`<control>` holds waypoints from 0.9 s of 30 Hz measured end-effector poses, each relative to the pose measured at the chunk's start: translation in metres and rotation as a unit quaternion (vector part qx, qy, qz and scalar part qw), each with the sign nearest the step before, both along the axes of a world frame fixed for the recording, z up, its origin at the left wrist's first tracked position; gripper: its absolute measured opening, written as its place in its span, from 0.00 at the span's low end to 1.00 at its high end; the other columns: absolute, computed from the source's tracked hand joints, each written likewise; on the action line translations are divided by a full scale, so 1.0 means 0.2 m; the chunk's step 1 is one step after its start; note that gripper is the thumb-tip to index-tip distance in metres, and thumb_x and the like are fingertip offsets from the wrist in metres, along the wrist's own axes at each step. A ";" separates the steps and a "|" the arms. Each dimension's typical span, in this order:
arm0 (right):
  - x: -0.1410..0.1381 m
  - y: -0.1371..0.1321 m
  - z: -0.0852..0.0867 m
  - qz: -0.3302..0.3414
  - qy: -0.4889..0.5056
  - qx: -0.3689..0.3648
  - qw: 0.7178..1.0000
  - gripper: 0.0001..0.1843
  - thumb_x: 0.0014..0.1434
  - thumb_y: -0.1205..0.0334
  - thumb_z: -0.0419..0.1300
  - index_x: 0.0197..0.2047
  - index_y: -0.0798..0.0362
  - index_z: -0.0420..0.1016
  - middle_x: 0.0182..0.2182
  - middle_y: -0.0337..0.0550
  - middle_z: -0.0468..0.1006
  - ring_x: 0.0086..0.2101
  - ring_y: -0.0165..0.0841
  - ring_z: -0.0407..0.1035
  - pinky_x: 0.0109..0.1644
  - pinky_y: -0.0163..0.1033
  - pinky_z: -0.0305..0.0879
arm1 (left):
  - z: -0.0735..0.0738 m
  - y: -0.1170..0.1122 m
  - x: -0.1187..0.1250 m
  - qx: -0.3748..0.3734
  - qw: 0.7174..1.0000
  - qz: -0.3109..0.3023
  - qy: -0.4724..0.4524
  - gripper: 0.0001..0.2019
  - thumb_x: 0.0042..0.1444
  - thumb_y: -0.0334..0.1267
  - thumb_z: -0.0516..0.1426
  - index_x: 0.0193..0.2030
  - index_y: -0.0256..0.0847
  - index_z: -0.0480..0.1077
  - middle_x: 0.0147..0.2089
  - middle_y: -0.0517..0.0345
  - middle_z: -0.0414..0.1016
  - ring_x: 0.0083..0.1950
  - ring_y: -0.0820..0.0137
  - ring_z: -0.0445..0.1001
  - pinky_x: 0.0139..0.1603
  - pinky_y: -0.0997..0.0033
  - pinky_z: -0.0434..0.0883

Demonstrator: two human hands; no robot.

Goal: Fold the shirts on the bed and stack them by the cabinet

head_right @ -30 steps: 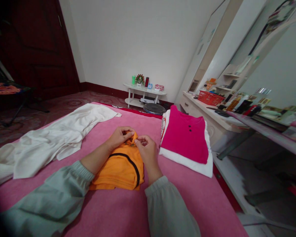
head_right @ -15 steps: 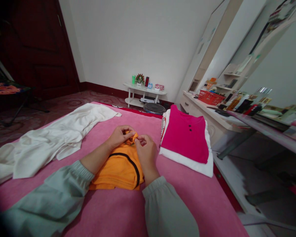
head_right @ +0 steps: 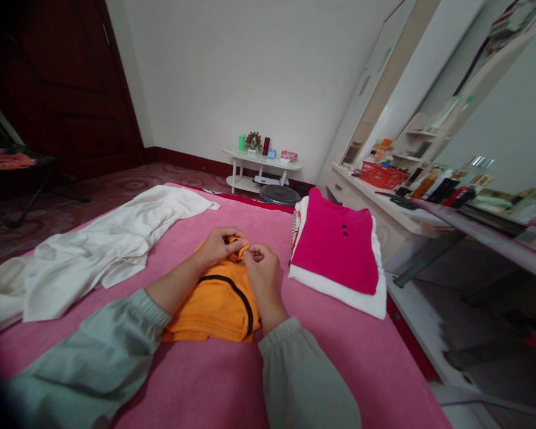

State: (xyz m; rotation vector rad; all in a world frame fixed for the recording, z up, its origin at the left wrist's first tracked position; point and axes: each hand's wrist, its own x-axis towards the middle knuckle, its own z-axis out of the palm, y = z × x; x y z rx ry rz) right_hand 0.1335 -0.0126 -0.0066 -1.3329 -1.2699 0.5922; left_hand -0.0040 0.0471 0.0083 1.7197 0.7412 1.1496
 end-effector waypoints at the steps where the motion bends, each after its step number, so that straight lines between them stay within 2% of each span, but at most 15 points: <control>1: 0.00 0.00 0.00 -0.003 -0.003 -0.001 1.000 0.09 0.48 0.57 0.60 0.30 0.52 0.76 0.27 0.39 0.79 0.26 0.31 0.69 0.32 0.35 0.65 | 0.00 0.00 0.00 0.003 1.000 0.001 0.003 0.10 0.49 0.41 0.62 0.32 0.34 0.73 0.26 0.61 0.72 0.25 0.77 0.69 0.27 0.79 0.67; 8: 0.01 0.00 0.01 0.001 -0.012 -0.005 1.000 0.06 0.47 0.59 0.59 0.26 0.52 0.75 0.24 0.37 0.77 0.26 0.31 0.69 0.33 0.34 0.65 | 0.00 0.00 0.00 -0.008 1.000 0.011 0.012 0.12 0.48 0.43 0.62 0.32 0.34 0.73 0.25 0.61 0.72 0.25 0.76 0.68 0.27 0.79 0.67; 11: 0.00 -0.01 0.03 0.013 0.005 0.006 1.000 0.07 0.48 0.58 0.59 0.27 0.52 0.75 0.25 0.37 0.77 0.27 0.31 0.70 0.33 0.34 0.66 | 0.00 0.01 0.00 0.013 0.999 0.017 0.024 0.11 0.49 0.42 0.62 0.32 0.34 0.73 0.26 0.60 0.73 0.26 0.76 0.69 0.28 0.79 0.67; 20: -0.05 -0.02 0.03 -0.028 0.006 -0.005 1.000 0.09 0.47 0.56 0.60 0.27 0.53 0.75 0.24 0.39 0.77 0.24 0.31 0.67 0.30 0.34 0.64 | 0.00 0.00 0.01 0.077 0.994 0.052 0.059 0.09 0.49 0.40 0.60 0.32 0.35 0.74 0.27 0.59 0.74 0.28 0.75 0.69 0.30 0.78 0.66; 24: -0.05 -0.02 0.03 -0.048 0.002 -0.018 0.999 0.09 0.47 0.57 0.59 0.23 0.52 0.73 0.20 0.36 0.73 0.22 0.29 0.63 0.27 0.33 0.60 | 0.01 -0.01 0.02 0.111 0.987 0.070 0.092 0.07 0.50 0.38 0.59 0.31 0.36 0.75 0.27 0.60 0.74 0.27 0.75 0.68 0.29 0.78 0.65; 27: -0.01 -0.01 0.04 -0.055 0.010 -0.021 0.998 0.07 0.44 0.58 0.58 0.20 0.52 0.71 0.17 0.33 0.69 0.21 0.28 0.61 0.26 0.32 0.57 | 0.01 -0.01 0.02 0.109 0.986 0.087 0.096 0.08 0.51 0.40 0.59 0.32 0.36 0.75 0.28 0.60 0.74 0.27 0.74 0.68 0.28 0.78 0.65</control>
